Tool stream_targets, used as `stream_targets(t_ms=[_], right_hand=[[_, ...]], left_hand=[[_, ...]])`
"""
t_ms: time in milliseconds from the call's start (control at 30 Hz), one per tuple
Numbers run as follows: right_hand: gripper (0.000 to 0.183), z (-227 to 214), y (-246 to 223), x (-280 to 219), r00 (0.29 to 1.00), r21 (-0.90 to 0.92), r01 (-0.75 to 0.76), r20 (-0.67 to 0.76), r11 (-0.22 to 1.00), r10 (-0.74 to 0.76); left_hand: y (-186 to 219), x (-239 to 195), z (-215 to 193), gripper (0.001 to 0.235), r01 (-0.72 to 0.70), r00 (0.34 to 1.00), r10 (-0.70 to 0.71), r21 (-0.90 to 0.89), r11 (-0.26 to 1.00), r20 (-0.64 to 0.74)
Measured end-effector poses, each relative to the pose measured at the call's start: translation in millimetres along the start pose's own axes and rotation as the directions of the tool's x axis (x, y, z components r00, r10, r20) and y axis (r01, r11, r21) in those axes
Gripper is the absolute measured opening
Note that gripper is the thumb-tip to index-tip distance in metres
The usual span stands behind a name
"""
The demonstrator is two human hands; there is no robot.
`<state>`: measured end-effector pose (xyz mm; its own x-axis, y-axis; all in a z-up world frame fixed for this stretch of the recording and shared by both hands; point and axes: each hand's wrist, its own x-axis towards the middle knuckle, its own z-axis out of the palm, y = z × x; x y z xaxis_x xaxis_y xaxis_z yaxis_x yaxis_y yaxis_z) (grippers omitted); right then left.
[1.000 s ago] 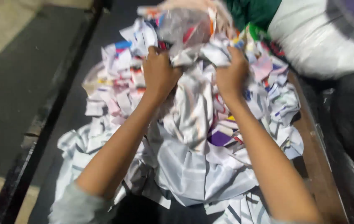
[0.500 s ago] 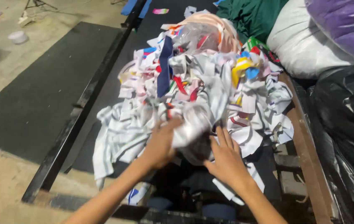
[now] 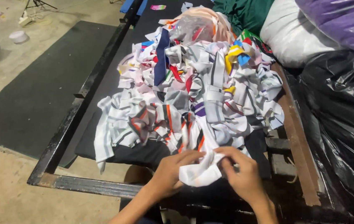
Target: Sorting through a pile of fabric scraps to select and cut a specific piece using scissors.
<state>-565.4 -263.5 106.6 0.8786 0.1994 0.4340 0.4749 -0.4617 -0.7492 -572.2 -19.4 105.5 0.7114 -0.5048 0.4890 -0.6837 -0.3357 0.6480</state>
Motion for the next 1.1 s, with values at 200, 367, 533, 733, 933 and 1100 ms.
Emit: stream_targets(t_ms=[200, 367, 533, 733, 933, 1100], right_hand=[[0.013, -7, 6, -30, 0.904, 0.338, -0.148, -0.334, 0.929, 0.266], [0.021, -13, 27, -32, 0.916, 0.250, -0.207, -0.291, 0.946, 0.277], [0.011, 14, 47, -36, 0.879, -0.139, -0.476, -0.097, 0.869, 0.466], [0.012, 38, 43, -13, 0.855, -0.221, -0.518, -0.111, 0.826, 0.506], [0.014, 52, 18, 48, 0.865, -0.357, -0.409, 0.142, 0.840, 0.481], [0.035, 78, 52, 68, 0.985, -0.878, -0.099, -0.020, 0.468, 0.171]], left_hand=[[-32, -1, -6, 0.086, 0.111, 0.988, -0.148, 0.440, 0.891, 0.049], [-71, -6, 8, 0.076, 0.261, 0.958, -0.282, 0.544, 0.797, -0.046], [-80, -8, 43, 0.094, 0.369, 0.892, -0.451, 0.541, 0.756, 0.022], [-114, 17, 67, 0.123, 0.389, 0.843, -0.538, 0.670, 0.632, 0.017], [-176, 58, 58, 0.058, 0.441, 0.858, -0.491, 0.701, 0.560, -0.147], [-171, 72, 44, 0.055, 0.478, 0.859, -0.473, 0.636, 0.606, -0.194]])
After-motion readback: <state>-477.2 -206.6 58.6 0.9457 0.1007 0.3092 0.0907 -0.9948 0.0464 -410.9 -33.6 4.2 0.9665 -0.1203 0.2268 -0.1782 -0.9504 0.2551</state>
